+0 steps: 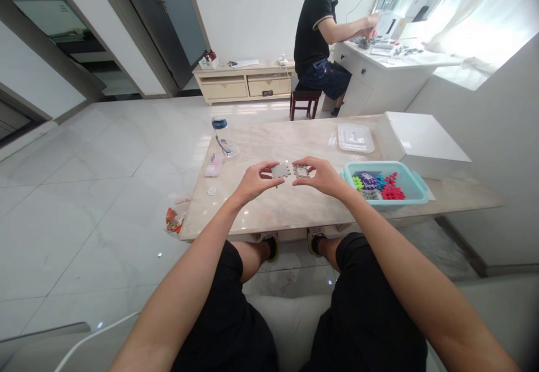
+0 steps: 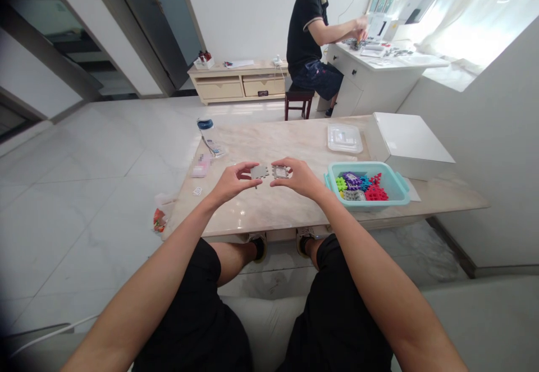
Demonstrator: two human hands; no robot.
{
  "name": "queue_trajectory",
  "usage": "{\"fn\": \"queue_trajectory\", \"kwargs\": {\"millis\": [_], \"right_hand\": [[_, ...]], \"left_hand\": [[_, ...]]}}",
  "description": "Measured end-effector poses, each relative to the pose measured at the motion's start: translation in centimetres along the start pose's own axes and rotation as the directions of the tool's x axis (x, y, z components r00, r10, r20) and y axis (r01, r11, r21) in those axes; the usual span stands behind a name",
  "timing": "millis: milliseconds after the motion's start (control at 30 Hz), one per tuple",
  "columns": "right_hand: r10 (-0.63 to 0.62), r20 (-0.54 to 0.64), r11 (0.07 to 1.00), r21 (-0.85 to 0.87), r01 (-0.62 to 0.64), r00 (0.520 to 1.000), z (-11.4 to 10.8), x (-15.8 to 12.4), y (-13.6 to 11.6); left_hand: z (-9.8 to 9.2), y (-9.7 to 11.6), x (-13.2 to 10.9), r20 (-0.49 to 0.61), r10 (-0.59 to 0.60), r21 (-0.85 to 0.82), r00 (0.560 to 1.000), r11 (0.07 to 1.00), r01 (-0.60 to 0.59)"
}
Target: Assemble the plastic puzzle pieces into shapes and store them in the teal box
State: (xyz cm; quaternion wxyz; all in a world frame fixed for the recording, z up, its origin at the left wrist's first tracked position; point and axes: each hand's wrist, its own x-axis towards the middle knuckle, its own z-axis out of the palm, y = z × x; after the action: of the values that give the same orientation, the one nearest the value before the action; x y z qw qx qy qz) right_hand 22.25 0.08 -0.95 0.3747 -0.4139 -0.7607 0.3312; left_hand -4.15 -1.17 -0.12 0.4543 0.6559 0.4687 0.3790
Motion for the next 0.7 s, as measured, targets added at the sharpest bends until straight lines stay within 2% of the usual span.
{"fn": "queue_trajectory", "kwargs": {"millis": [100,233,700], "right_hand": [[-0.011,0.026,0.999,-0.036,0.012,1.0,0.2,-0.2,0.1],[-0.083,0.039,0.992,-0.09,0.086,0.996,0.2,-0.4,-0.2],[-0.103,0.048,0.984,-0.139,0.109,0.993,0.0,-0.6,-0.6]], "left_hand": [[0.0,0.0,-0.1,0.003,0.078,0.089,0.997,0.993,-0.078],[0.1,-0.1,0.0,0.049,0.137,0.101,0.989,0.985,-0.141],[0.0,-1.0,0.2,0.092,0.183,0.127,0.979,0.973,-0.193]]}}
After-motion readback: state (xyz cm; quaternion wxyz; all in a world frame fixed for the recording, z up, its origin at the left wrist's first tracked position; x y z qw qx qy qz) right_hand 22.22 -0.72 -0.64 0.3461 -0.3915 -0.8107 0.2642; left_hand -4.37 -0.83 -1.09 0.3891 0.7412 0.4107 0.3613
